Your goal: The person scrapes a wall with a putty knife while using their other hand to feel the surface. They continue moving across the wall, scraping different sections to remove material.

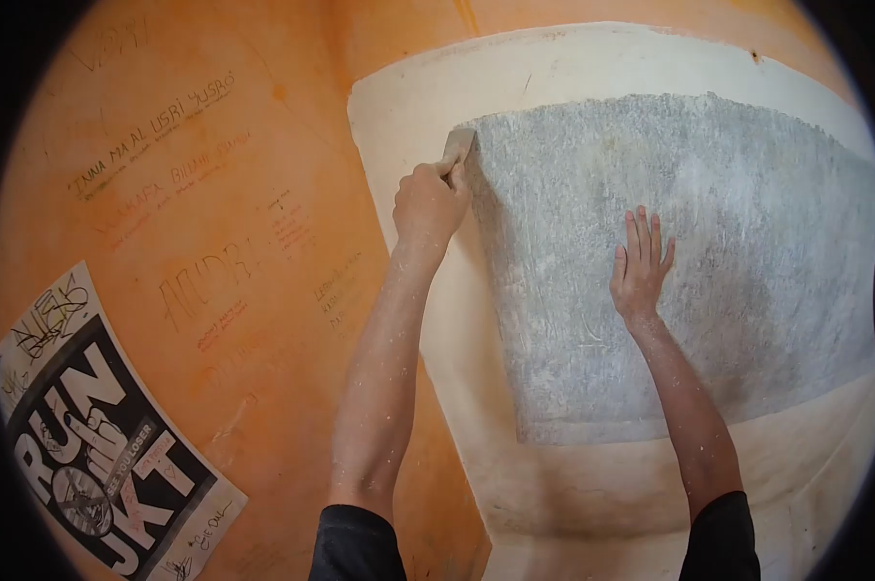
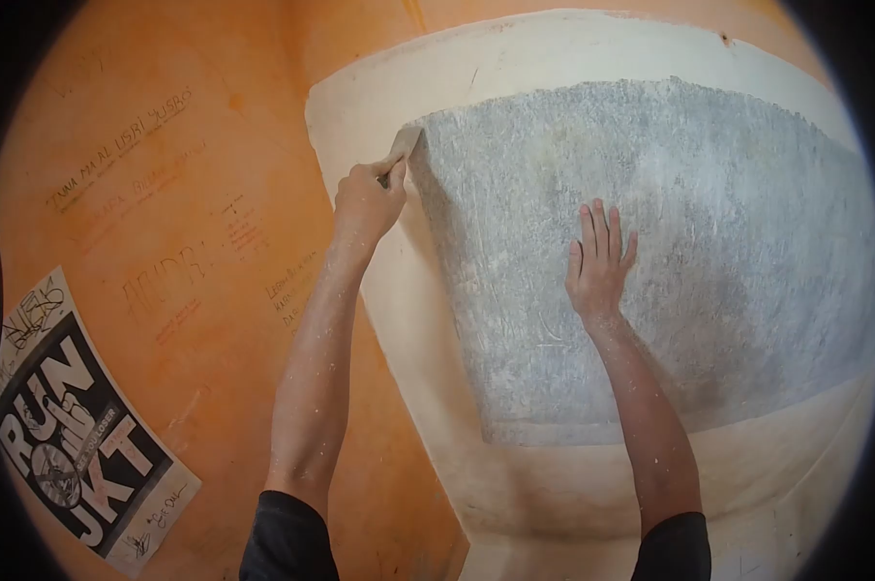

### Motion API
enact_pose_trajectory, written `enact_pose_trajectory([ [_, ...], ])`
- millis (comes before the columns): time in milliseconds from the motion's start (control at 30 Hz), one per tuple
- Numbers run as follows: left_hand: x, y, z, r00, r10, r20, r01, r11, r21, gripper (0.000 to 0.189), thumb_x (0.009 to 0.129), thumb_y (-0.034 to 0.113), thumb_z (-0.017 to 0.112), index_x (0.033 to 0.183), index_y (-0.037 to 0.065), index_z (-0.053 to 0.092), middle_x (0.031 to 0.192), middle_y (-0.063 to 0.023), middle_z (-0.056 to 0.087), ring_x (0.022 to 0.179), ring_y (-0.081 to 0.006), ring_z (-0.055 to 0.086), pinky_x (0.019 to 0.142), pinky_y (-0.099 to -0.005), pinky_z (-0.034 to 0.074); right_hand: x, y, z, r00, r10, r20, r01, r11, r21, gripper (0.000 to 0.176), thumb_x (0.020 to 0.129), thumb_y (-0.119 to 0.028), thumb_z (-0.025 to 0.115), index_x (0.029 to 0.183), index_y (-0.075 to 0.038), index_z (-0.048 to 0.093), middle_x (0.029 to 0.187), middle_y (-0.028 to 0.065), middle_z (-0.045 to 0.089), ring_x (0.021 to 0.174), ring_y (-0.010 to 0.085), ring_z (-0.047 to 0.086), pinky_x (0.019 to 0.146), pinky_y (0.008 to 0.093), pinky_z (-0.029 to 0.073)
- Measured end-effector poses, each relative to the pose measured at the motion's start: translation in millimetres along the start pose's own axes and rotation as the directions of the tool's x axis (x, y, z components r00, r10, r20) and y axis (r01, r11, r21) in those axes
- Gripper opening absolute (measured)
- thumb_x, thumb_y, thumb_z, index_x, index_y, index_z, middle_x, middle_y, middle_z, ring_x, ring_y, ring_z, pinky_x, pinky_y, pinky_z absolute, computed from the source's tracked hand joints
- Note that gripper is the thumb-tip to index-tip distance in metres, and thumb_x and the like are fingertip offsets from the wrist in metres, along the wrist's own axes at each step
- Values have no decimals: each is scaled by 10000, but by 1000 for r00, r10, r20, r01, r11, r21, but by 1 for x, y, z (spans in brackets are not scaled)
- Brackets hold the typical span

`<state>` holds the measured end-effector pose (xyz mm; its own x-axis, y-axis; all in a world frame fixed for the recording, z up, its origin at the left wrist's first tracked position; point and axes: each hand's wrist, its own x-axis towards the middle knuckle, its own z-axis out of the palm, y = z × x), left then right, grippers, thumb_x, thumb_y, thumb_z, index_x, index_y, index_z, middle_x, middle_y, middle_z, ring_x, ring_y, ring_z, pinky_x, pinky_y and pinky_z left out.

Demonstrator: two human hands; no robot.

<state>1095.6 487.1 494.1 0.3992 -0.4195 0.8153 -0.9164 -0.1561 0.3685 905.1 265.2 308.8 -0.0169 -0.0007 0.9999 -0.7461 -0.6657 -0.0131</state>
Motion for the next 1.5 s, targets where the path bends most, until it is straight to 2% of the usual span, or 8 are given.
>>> enact_pose_trajectory([
  [133, -4, -8, 3, 1000, 9, -12, -10, 999, -39, 320, 942, 290, 560, 1151, 109, 721, 880, -177, 719, 882, -356, 691, 803, -446, 553, -9, -3, 8, 1000, 15, -22, -16, 999, -45, 479, 1033, -210, 383, 1500, -105, 387, 1572, 86, 349, 1488, 295, 219, 1188, 558, 81],
  [200, 2, -9, 14, 988, 83, -129, -80, 997, 23, 303, 950, 290, 561, 1165, 150, 723, 843, -200, 711, 805, -356, 691, 757, -443, 536, -4, -6, 9, 1000, 14, -26, -15, 998, -54, 482, 1029, -208, 390, 1500, -106, 388, 1575, 84, 346, 1487, 295, 222, 1189, 554, 89],
  [333, 2, -7, 17, 997, 56, -51, -52, 996, 76, 302, 946, 284, 566, 1154, 136, 726, 876, -192, 719, 836, -367, 692, 773, -449, 538, -10, 2, 13, 999, 6, -46, -8, 998, -60, 482, 1025, -246, 402, 1493, -131, 410, 1567, 54, 367, 1475, 278, 260, 1191, 537, 109],
  [400, 8, -9, 20, 982, 98, -164, -96, 995, 19, 308, 942, 289, 572, 1158, 129, 722, 885, -188, 722, 847, -362, 695, 779, -446, 541, -9, 2, 11, 998, 5, -57, -9, 997, -71, 477, 1027, -249, 401, 1489, -133, 417, 1565, 54, 372, 1473, 275, 266, 1191, 532, 112],
  [600, 4, -3, 8, 997, 63, -46, -63, 998, -2, 309, 937, 291, 580, 1155, 126, 723, 879, -184, 723, 851, -358, 697, 778, -438, 544, -11, 0, 10, 998, 13, -61, -17, 997, -72, 470, 1033, -240, 393, 1489, -128, 418, 1565, 60, 371, 1473, 279, 265, 1193, 524, 115],
  [900, 5, -10, 19, 986, 81, -146, -83, 996, -7, 317, 933, 308, 581, 1155, 135, 727, 911, -199, 722, 868, -352, 700, 810, -439, 547, -7, -5, 10, 999, 10, -53, -14, 998, -65, 467, 1029, -232, 401, 1483, -127, 428, 1557, 68, 383, 1467, 288, 278, 1191, 532, 126],
  [1433, 7, -8, 14, 994, 61, -95, -63, 998, -24, 338, 923, 306, 582, 1144, 93, 723, 932, -175, 727, 900, -333, 698, 822, -426, 550, -14, -2, 11, 999, 12, -37, -16, 995, -103, 483, 1027, -268, 400, 1491, -137, 420, 1568, 61, 367, 1469, 284, 274, 1193, 516, 127],
  [1500, 3, -2, 8, 998, 63, -22, -61, 997, 49, 326, 929, 290, 568, 1145, 102, 723, 935, -175, 726, 917, -329, 698, 829, -431, 550, -11, 1, 11, 999, 6, -49, -11, 994, -109, 494, 1025, -279, 411, 1498, -137, 407, 1574, 62, 355, 1471, 285, 265, 1192, 525, 122],
])
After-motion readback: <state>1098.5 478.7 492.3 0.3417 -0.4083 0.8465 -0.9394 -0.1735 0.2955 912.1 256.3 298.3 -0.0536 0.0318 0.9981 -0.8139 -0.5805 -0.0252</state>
